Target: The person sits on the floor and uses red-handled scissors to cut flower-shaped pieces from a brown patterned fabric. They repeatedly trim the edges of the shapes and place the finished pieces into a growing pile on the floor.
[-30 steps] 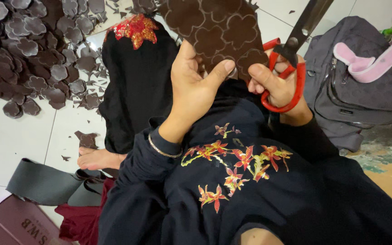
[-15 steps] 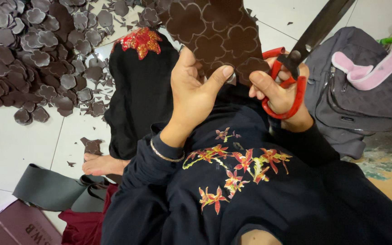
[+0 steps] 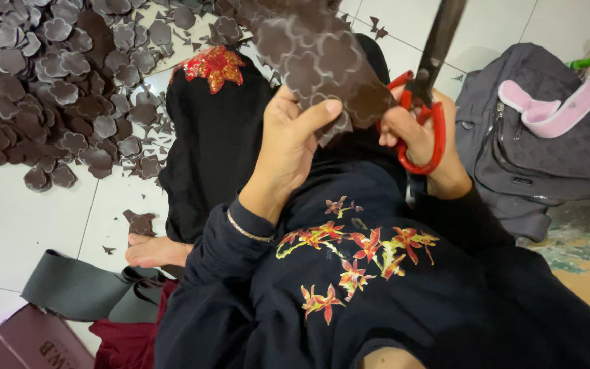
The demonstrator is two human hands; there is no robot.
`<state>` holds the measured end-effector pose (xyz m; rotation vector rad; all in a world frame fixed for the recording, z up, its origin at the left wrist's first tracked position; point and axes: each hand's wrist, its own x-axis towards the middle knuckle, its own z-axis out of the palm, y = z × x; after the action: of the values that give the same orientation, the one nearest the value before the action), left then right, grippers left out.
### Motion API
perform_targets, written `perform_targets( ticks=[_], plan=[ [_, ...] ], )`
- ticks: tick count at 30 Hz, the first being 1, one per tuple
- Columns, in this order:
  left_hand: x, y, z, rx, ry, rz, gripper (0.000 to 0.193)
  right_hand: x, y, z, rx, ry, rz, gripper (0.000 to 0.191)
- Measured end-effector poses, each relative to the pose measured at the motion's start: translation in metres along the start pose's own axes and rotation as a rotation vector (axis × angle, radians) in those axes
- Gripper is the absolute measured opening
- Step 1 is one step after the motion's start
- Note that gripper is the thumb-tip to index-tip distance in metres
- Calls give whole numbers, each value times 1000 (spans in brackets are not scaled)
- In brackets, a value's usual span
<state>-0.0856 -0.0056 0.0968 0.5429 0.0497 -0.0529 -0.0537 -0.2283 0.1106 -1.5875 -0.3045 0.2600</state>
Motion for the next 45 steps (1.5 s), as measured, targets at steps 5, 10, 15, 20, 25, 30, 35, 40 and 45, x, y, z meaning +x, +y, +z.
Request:
perform_targets(
  ticks=[5,10,15,20,25,30,35,40,45],
  plan=[
    [-4,12,5,-37,52,177,32,-9,10,-15,-75,-194,73,67],
    [-13,20,15,13,84,305,35,-22,23,-24,-57,-311,88,86],
    [-23,23,22,91,83,398,30,-28,27,-36,-263,-360,103,90],
    [-28,21,30,121,95,388,31,-27,21,-35,-338,-454,62,86],
    [-29,21,33,134,70,352,30,-23,20,-28,-391,-421,-55,76],
    [-32,23,36,126,53,336,31,-24,19,-30,-413,-385,-15,65],
    [-31,23,36,79,57,272,30,-23,15,-28,-374,-379,-30,56],
    [-29,22,28,71,51,213,14,-23,7,-24,-468,-382,78,50],
    [-28,23,21,93,123,255,13,-21,2,-19,-245,-320,131,65]
  ],
)
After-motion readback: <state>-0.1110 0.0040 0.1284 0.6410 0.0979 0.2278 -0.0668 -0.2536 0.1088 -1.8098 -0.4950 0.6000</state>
